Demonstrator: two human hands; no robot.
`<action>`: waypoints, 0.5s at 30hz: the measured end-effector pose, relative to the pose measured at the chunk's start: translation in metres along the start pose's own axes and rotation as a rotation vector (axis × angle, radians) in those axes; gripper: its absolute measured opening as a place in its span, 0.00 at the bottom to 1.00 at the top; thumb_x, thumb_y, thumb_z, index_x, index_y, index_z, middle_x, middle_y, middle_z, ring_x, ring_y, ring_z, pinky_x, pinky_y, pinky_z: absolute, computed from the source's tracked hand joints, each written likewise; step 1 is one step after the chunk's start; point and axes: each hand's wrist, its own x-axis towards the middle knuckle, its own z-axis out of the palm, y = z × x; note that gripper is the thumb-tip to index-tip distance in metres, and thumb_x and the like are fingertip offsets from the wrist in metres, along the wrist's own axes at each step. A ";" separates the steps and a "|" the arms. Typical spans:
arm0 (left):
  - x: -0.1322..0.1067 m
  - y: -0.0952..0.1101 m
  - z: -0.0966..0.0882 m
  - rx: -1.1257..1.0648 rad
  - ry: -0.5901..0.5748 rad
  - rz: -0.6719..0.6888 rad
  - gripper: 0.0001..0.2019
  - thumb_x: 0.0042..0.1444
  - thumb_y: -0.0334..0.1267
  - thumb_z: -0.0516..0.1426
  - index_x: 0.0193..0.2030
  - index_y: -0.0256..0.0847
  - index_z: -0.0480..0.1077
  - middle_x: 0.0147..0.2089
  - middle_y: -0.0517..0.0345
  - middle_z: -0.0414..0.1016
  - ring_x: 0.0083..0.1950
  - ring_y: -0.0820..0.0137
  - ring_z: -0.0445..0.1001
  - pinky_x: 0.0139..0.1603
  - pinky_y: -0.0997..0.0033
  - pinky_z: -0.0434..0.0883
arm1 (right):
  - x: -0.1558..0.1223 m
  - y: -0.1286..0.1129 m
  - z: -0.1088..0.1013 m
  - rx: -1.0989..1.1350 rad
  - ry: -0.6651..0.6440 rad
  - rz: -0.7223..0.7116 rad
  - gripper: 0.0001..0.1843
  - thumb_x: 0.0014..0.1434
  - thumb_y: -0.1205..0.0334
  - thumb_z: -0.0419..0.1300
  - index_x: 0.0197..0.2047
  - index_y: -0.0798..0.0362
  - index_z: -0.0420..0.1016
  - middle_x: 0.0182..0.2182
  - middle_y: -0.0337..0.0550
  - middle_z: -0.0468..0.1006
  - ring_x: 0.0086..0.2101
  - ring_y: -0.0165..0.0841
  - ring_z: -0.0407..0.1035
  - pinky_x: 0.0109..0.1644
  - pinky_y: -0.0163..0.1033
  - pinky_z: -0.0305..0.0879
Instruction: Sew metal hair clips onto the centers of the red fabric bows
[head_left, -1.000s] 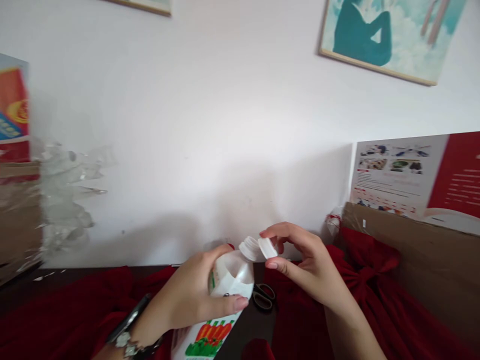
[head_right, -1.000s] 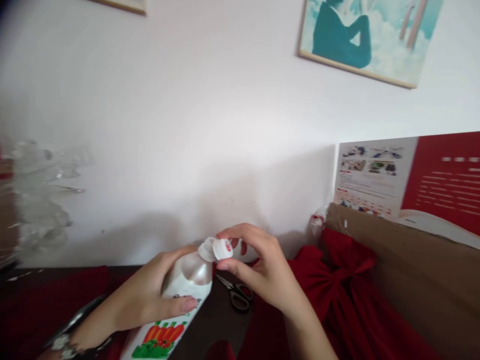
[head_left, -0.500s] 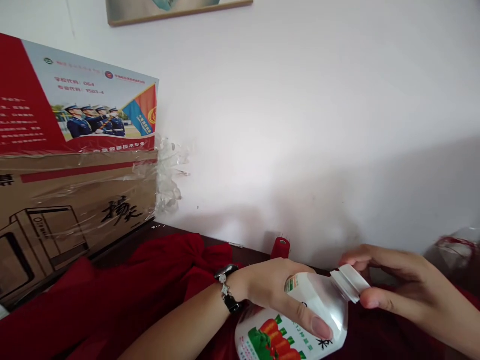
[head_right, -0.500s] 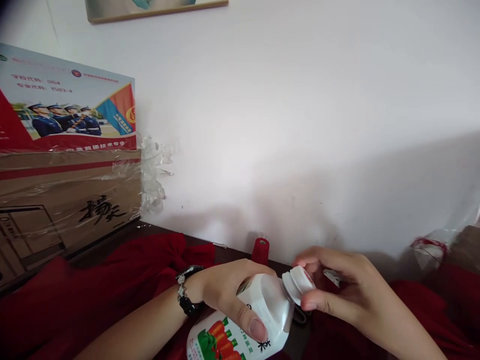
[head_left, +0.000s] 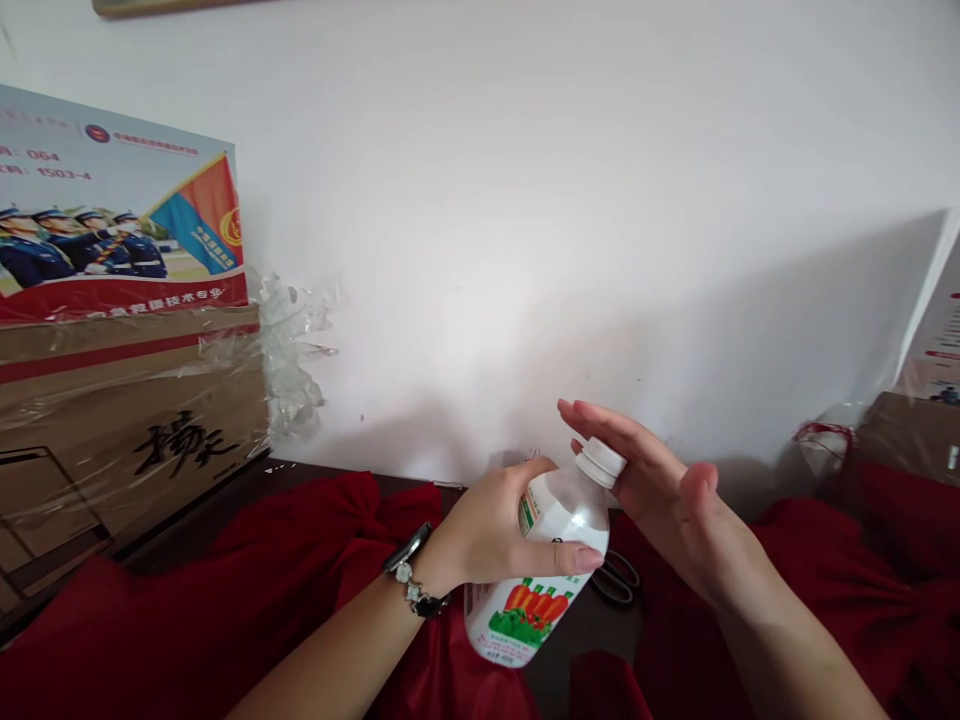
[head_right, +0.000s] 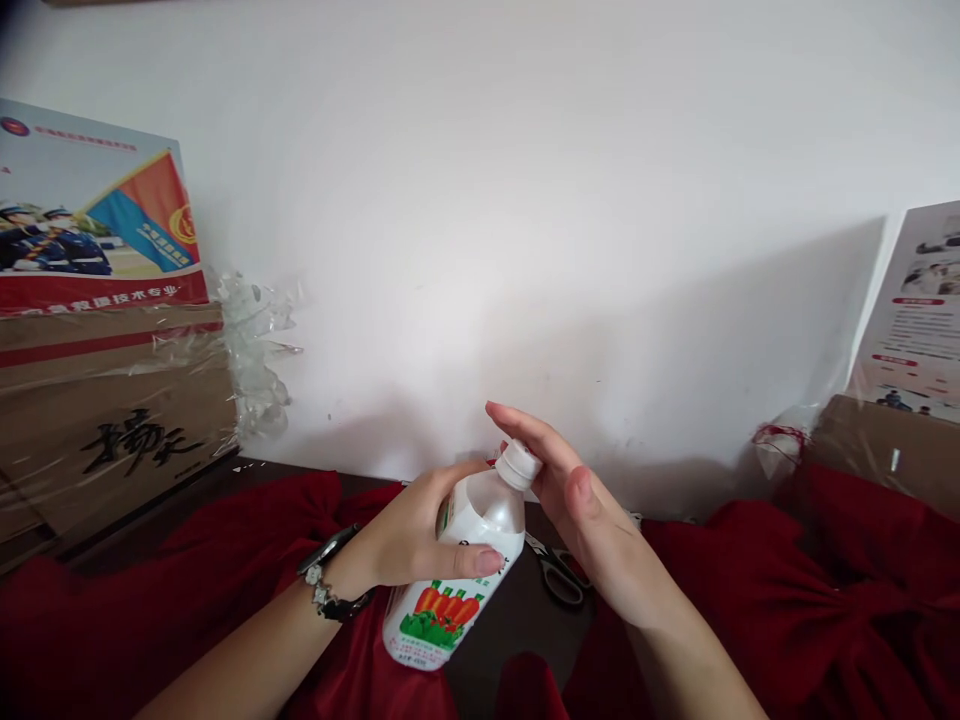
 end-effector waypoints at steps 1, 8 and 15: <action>0.000 0.000 -0.002 0.015 0.018 -0.002 0.25 0.45 0.53 0.66 0.45 0.39 0.71 0.40 0.53 0.78 0.40 0.62 0.75 0.38 0.69 0.70 | -0.001 -0.003 -0.003 0.009 -0.012 0.014 0.33 0.63 0.34 0.44 0.66 0.39 0.61 0.68 0.41 0.56 0.68 0.40 0.48 0.66 0.47 0.59; -0.004 0.006 0.000 -0.181 -0.149 -0.015 0.22 0.43 0.49 0.67 0.42 0.38 0.71 0.34 0.58 0.73 0.34 0.68 0.70 0.34 0.73 0.67 | -0.008 -0.026 -0.021 -0.340 0.024 -0.030 0.12 0.61 0.55 0.61 0.49 0.42 0.78 0.46 0.44 0.80 0.45 0.35 0.76 0.46 0.35 0.73; -0.003 0.008 0.016 -0.067 -0.137 -0.078 0.22 0.42 0.51 0.67 0.39 0.40 0.70 0.33 0.59 0.73 0.33 0.68 0.71 0.33 0.72 0.66 | -0.001 -0.014 -0.012 -0.812 0.166 -0.017 0.30 0.64 0.43 0.50 0.17 0.54 0.56 0.13 0.35 0.56 0.16 0.25 0.49 0.19 0.33 0.46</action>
